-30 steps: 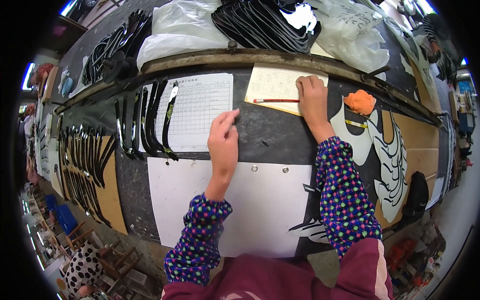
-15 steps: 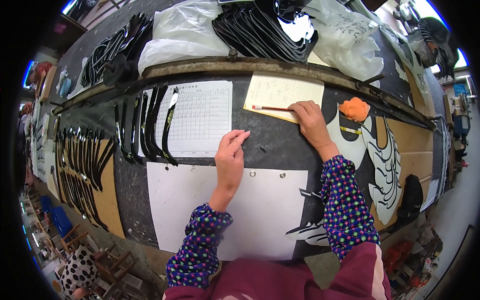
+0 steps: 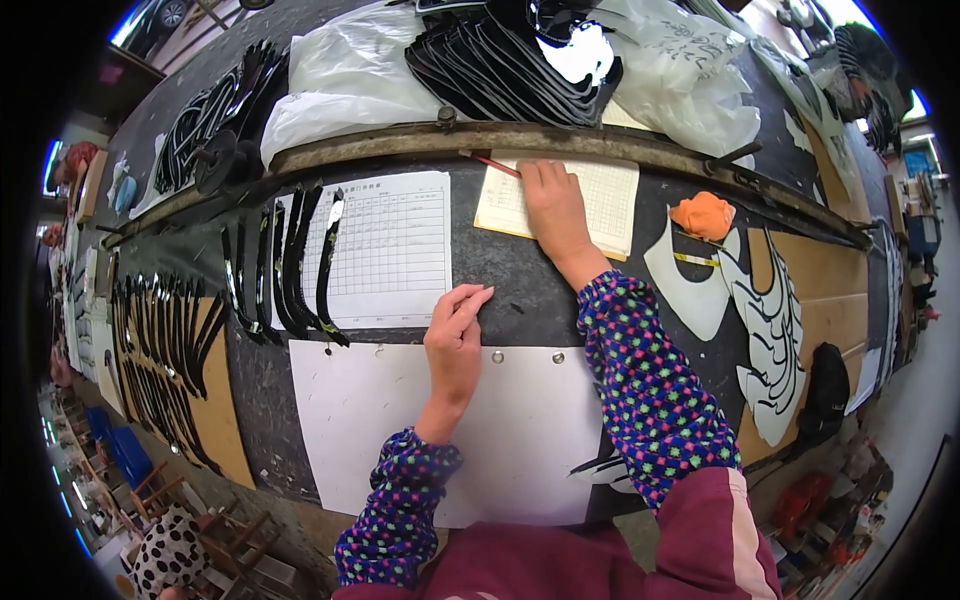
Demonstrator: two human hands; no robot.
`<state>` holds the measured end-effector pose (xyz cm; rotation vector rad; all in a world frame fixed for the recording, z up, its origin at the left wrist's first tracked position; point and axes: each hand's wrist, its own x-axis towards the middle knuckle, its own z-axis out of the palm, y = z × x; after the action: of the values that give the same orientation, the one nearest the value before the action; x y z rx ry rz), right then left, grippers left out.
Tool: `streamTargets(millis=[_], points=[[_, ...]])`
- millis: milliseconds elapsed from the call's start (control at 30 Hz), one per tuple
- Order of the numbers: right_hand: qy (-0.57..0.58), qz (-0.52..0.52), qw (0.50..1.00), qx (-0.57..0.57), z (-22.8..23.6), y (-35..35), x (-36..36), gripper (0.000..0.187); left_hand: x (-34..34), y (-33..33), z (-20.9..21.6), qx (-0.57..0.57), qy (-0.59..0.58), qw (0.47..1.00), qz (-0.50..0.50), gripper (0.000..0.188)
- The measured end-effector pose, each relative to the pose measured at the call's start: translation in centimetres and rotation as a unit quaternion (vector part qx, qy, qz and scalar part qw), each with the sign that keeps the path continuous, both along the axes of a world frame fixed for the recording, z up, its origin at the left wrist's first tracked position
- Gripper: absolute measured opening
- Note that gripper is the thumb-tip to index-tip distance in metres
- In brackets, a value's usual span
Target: Organizing and tallying shoe components at a workbench, recording quantities in a notebook and on a log sheet.
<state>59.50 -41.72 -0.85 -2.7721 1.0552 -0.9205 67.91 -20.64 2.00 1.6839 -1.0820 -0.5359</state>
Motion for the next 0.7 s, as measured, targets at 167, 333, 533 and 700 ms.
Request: streamTargets(millis=[167, 333, 533, 700], points=[[-0.006, 0.022, 1.000, 0.011, 1.5, 0.3, -3.2, 0.027, 0.1, -1.5, -0.1, 0.035, 0.023, 0.999, 0.006, 0.039], [-0.009, -0.130, 0.987, 0.091, 1.5, 0.5, -10.5, 0.026, 0.2, -5.3, -0.6, 0.021, 0.004, 1.000, 0.003, 0.041], [-0.044, -0.188, 0.956, 0.219, 0.9, 0.8, -12.7, 0.032, -0.2, -10.1, -1.1, 0.068, -0.125, 0.990, -0.019, 0.038], [-0.081, -0.212, 0.943, 0.244, 0.5, 0.5, -12.2, 0.035, -0.2, -11.0, -0.7, 0.112, -0.109, 0.987, -0.025, 0.038]])
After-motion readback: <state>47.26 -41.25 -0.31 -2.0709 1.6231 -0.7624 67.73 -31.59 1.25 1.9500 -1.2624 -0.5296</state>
